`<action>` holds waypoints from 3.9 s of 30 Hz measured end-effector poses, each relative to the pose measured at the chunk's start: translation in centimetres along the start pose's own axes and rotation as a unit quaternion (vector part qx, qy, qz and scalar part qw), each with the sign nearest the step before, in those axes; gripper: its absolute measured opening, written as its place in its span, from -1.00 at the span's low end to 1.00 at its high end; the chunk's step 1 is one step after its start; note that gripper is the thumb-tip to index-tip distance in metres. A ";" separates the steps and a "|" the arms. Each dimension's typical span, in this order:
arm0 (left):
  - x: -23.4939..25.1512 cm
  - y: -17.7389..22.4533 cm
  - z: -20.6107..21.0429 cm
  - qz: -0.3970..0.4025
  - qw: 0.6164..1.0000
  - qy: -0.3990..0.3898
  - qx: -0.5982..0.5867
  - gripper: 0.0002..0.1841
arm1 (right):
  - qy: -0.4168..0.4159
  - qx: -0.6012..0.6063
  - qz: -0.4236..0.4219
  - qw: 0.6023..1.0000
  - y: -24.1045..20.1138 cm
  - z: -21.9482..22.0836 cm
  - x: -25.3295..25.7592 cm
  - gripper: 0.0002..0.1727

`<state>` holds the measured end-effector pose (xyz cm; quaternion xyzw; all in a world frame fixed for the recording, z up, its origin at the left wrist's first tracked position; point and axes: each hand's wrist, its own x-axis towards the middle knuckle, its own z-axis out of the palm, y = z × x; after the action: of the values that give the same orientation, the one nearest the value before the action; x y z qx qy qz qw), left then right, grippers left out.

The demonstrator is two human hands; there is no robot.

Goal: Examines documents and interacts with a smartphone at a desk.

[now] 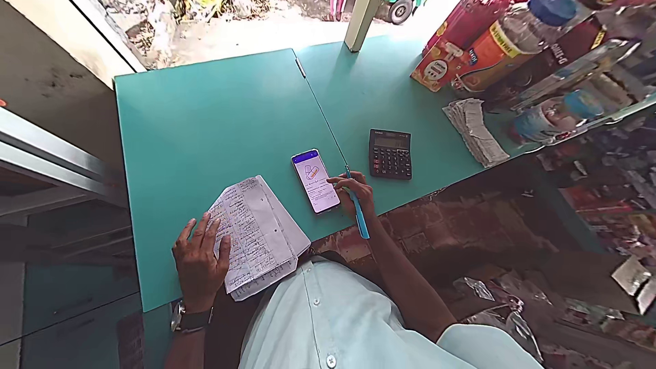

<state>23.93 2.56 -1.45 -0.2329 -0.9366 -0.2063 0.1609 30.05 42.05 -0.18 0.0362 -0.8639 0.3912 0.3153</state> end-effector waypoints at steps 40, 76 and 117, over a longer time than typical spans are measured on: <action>-1.1 0.6 -0.6 -0.003 0.997 0.080 0.004 -0.46 | -0.083 -0.050 -0.006 0.995 1.0 0.5 2.5 -0.73; -1.3 0.5 -0.6 -0.005 0.997 0.076 0.006 -0.46 | 0.002 0.039 -0.021 0.999 1.8 -0.2 1.4 -0.85; -1.0 0.7 -0.7 -0.003 0.997 0.073 0.013 -0.44 | 0.083 0.008 -0.007 0.996 0.6 0.2 0.5 -0.86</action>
<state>25.28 2.44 -1.04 -0.2122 -0.9256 -0.2113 0.2313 29.35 42.35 -0.38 0.0122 -0.8312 0.3972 0.3887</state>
